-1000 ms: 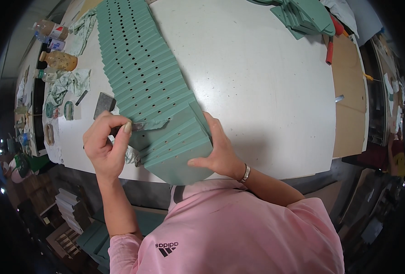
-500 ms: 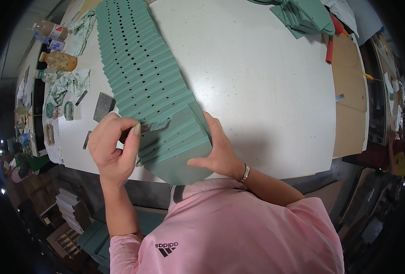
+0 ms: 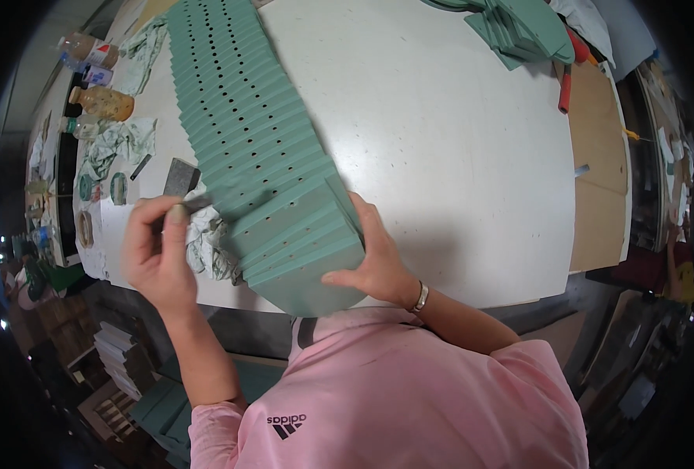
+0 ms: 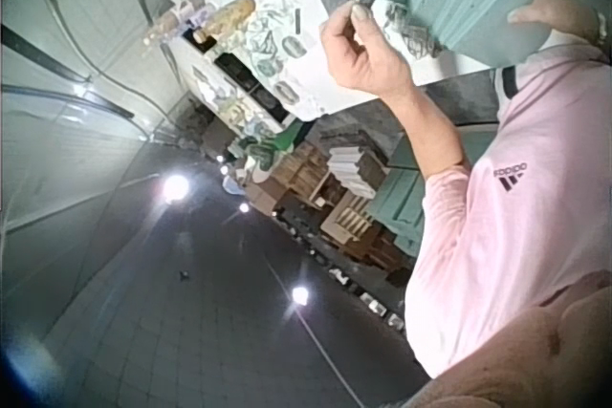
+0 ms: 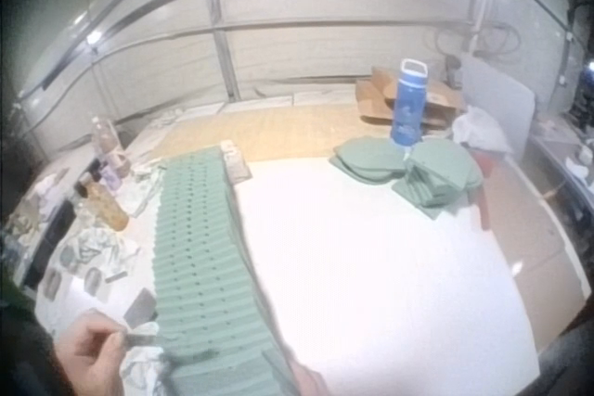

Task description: The person scrapes the edges of a stack of foam pads with a metal blade, wipes them with a cloth, rearranges and aligns the pads into a curved stack by hand, and wipes them down again.

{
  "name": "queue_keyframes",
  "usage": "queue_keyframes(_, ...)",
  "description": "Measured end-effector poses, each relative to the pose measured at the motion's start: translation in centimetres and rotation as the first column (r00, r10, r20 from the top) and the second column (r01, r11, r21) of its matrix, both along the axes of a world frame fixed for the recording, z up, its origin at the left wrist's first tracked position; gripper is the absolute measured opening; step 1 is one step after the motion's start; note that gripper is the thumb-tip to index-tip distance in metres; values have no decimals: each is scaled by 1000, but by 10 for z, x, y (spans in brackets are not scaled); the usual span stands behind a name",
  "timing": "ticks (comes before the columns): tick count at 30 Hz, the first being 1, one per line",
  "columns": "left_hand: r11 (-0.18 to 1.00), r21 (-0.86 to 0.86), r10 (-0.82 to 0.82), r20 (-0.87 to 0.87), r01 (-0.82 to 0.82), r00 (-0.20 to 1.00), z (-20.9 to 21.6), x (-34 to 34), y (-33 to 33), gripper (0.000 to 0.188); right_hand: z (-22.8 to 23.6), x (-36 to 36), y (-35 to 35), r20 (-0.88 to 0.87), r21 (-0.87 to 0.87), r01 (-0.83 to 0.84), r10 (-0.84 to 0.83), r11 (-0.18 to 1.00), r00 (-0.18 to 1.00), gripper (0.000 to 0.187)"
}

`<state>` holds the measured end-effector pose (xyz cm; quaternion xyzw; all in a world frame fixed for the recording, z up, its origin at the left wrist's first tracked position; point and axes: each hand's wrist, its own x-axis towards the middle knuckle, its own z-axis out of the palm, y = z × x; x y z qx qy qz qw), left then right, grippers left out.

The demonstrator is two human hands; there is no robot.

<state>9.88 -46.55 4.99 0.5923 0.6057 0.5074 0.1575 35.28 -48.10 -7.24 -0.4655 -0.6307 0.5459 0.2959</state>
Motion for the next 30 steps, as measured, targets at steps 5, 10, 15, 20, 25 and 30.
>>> queue_keyframes(5, 953, 8, 286, 314, -304, 905, -28, -85, -9, 12, -17, -2, -3, -170, 89, 24, -8, 996, 985, 112)
queue_keyframes(10, 761, -188, 614, 514, -620, 598, -90, -235, -22, 7, -8, -1, -5, -217, 9, 36, -34, 999, 976, 112)
queue_keyframes(15, 587, -326, 792, 423, -741, 441, -140, -322, -4, 6, -10, -3, -10, -228, -201, 70, -117, 977, 967, 121)
queue_keyframes(20, 561, -280, 803, 414, -779, 429, -172, -386, 22, 8, -2, -8, -13, -277, -272, 133, -210, 953, 938, 124)
queue_keyframes(25, 365, -156, 876, -276, -918, 395, -138, -335, 45, 23, -1, -5, -13, -247, -277, 150, -221, 949, 943, 124)
queue_keyframes(30, 866, -465, 209, 0, -185, 978, -103, -199, -2, 36, -4, -3, -13, -212, -232, 146, -196, 962, 957, 119)
